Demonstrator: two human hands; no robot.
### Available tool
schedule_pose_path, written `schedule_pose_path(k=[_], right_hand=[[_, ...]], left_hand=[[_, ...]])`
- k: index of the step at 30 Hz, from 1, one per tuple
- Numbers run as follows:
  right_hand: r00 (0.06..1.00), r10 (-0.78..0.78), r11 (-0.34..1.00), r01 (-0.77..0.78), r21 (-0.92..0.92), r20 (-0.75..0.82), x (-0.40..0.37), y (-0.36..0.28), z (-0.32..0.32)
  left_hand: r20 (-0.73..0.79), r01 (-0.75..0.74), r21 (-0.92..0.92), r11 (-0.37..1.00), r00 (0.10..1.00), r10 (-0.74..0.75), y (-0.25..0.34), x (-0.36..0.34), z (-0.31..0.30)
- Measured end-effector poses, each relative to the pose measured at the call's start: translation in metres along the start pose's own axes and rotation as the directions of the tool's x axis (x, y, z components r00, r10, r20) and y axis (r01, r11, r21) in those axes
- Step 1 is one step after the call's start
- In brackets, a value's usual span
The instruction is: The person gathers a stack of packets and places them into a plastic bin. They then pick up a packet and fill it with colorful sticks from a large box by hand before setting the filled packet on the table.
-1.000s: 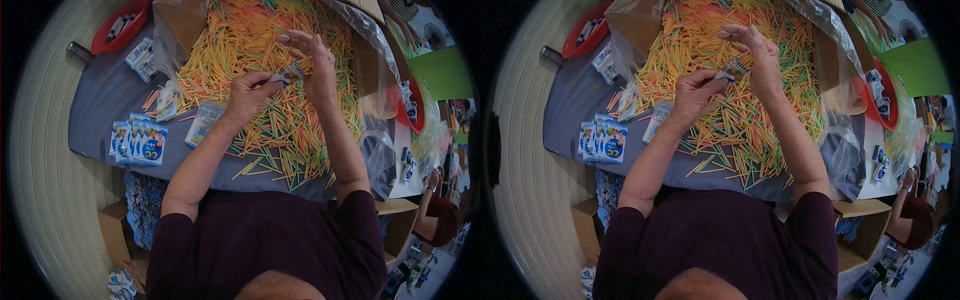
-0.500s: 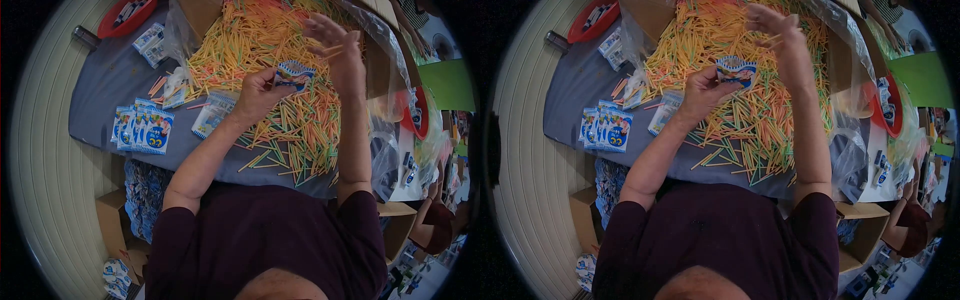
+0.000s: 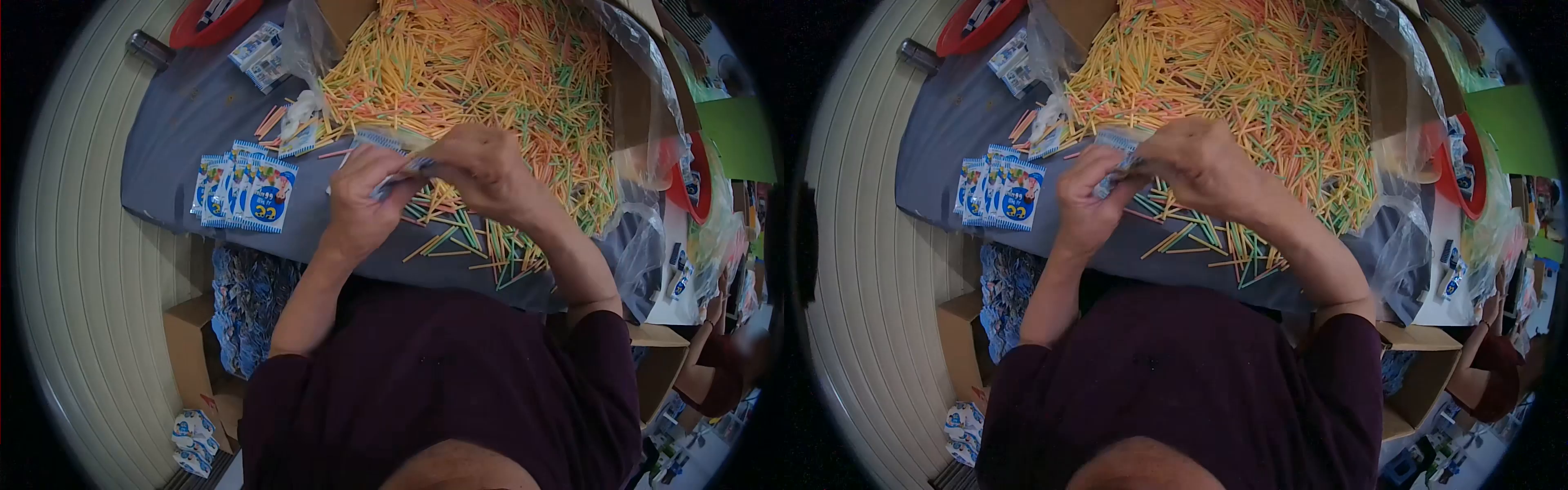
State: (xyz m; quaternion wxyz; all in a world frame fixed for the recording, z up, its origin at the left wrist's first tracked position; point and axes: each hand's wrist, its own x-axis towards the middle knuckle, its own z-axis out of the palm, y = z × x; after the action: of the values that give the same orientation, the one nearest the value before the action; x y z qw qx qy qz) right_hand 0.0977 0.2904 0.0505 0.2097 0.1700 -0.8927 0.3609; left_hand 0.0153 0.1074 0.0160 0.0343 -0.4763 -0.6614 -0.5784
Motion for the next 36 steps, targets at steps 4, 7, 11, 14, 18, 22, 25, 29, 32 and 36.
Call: schedule_pose_path(k=[4,7,11,14,18,22,25,29,32,36], right_hand=[[0.987,-0.121,0.992,0.122,-0.003,0.103,0.004,-0.009,0.039],[1.0,-0.032,0.993,0.032,0.113,-0.001,0.017,-0.009,0.043],[0.992,0.073,0.977,-0.091,-0.191,-0.099,0.008,0.042,0.006],[0.982,0.149,0.896,-0.185,-0.404,-0.117,0.005,0.073,-0.025],[0.938,0.346,0.507,-0.186,-0.841,0.002,0.032,0.096,-0.021],[0.842,0.534,0.335,-0.12,-0.934,0.083,0.053,0.105,-0.001],[0.926,0.375,0.378,-0.12,-0.918,0.034,0.043,0.132,0.013],[0.947,0.313,0.405,-0.065,-0.912,0.072,0.027,0.135,0.015],[0.947,0.29,0.397,0.009,-0.918,0.135,0.032,0.125,-0.002],[0.873,0.486,0.819,-0.471,-0.327,-0.039,0.026,0.142,-0.042]], left_hand=[[-0.004,0.308,-0.106,0.946,0.951,-0.31,0.005,-0.042,-0.041],[-0.019,0.529,-0.17,0.831,0.842,-0.54,-0.006,-0.058,-0.089],[-0.094,0.322,0.73,0.603,0.921,-0.378,-0.01,-0.048,-0.114],[-0.01,0.026,0.902,0.431,0.999,-0.039,-0.007,-0.032,-0.097],[0.216,0.084,0.659,0.748,0.931,-0.295,-0.004,-0.022,-0.036],[0.246,-0.067,0.787,0.613,0.946,-0.213,-0.025,-0.031,-0.004],[0.228,-0.104,0.783,0.614,0.965,-0.128,-0.032,-0.04,-0.004],[0.142,-0.058,0.675,0.736,0.988,-0.052,-0.028,-0.04,-0.007],[0.077,0.062,0.635,0.77,0.987,-0.143,-0.012,-0.027,-0.005],[0.113,0.118,0.62,0.776,0.965,-0.237,-0.023,-0.027,-0.014]])
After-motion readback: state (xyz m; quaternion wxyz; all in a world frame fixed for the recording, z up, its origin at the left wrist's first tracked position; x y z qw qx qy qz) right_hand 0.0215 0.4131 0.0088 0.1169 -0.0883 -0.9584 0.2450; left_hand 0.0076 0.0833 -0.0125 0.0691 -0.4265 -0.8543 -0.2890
